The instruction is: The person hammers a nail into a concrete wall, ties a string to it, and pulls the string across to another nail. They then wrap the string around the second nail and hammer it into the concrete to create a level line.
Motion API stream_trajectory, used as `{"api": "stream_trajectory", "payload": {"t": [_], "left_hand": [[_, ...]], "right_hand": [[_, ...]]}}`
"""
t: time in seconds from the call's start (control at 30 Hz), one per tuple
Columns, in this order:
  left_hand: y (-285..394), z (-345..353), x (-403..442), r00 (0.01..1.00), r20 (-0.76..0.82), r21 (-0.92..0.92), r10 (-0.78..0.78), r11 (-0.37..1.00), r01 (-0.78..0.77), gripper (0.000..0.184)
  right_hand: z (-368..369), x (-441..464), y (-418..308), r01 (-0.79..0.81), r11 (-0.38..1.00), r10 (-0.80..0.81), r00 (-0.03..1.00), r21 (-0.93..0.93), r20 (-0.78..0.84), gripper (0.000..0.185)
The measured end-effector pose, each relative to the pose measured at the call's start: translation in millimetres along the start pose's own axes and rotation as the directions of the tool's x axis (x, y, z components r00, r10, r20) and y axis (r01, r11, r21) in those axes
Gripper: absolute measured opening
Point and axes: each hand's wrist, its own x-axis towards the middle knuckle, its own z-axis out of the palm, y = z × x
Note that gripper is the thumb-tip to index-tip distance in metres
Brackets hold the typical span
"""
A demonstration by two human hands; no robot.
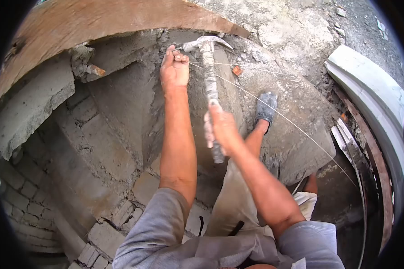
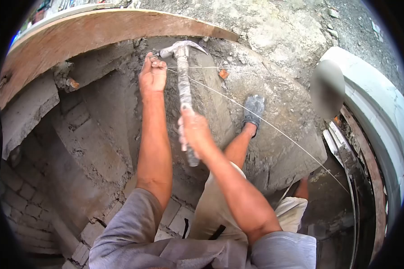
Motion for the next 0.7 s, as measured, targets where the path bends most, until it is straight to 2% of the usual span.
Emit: {"api": "stream_trajectory", "payload": {"t": [0.03,0.1,0.13,0.2,0.23,0.3,0.37,0.43,0.47,0.53,0.63,0.7], "left_hand": [[1,0,2,1.0,0.011,-0.004,0.004,1.0,-0.003,0.029],[1,-2,6,1.0,0.006,-0.003,0.008,1.0,-0.008,0.03],[0,-4,4,1.0,-0.009,-0.001,0.012,1.0,-0.012,0.03],[1,-6,2,1.0,0.004,0.009,0.003,1.0,-0.003,0.029],[1,-2,2,1.0,0.027,0.018,-0.005,1.0,0.005,0.028],[0,1,1,1.0,-0.003,0.036,0.005,0.999,-0.005,0.027],[0,-4,4,1.0,0.011,0.014,0.01,1.0,-0.01,0.027],[-2,0,3,1.0,-0.006,0.014,0.013,1.0,-0.013,0.026],[-2,1,4,0.998,-0.064,0.031,0.018,0.999,-0.016,0.024],[1,0,2,0.992,-0.123,0.048,0.025,0.999,-0.019,0.023],[3,1,4,0.986,-0.165,0.027,-0.02,0.999,0.025,0.02],[4,1,4,0.982,-0.189,0.148,0.008,0.989,0.02,0.017]], "right_hand": [[-10,1,-7,-0.04,0.999,0.04,0.999,0.035,0.003,0.044],[-11,-14,6,0.082,0.996,-0.078,0.992,0.046,-0.099,0.044],[-6,-21,12,0.075,0.996,-0.07,0.992,0.046,-0.103,0.044],[21,-27,21,0.204,0.897,-0.119,0.966,0.391,-0.23,0.042],[32,-20,27,0.288,0.898,-0.218,0.948,0.332,-0.232,0.041],[21,0,16,0.064,0.998,-0.064,0.998,0.014,-0.015,0.04],[1,0,-11,-0.115,0.991,0.114,0.993,0.062,0.012,0.043],[-6,-12,-5,-0.038,0.995,0.04,0.999,0.088,-0.023,0.044],[-6,-18,-1,-0.042,0.995,0.044,0.999,0.087,-0.023,0.044],[-5,-31,-1,-0.002,0.968,0.028,0.994,0.251,-0.101,0.043],[-5,-35,-3,0.06,0.958,-0.02,0.989,0.279,-0.144,0.043],[6,-31,7,0.121,0.937,-0.066,0.982,0.328,-0.175,0.037]]}}
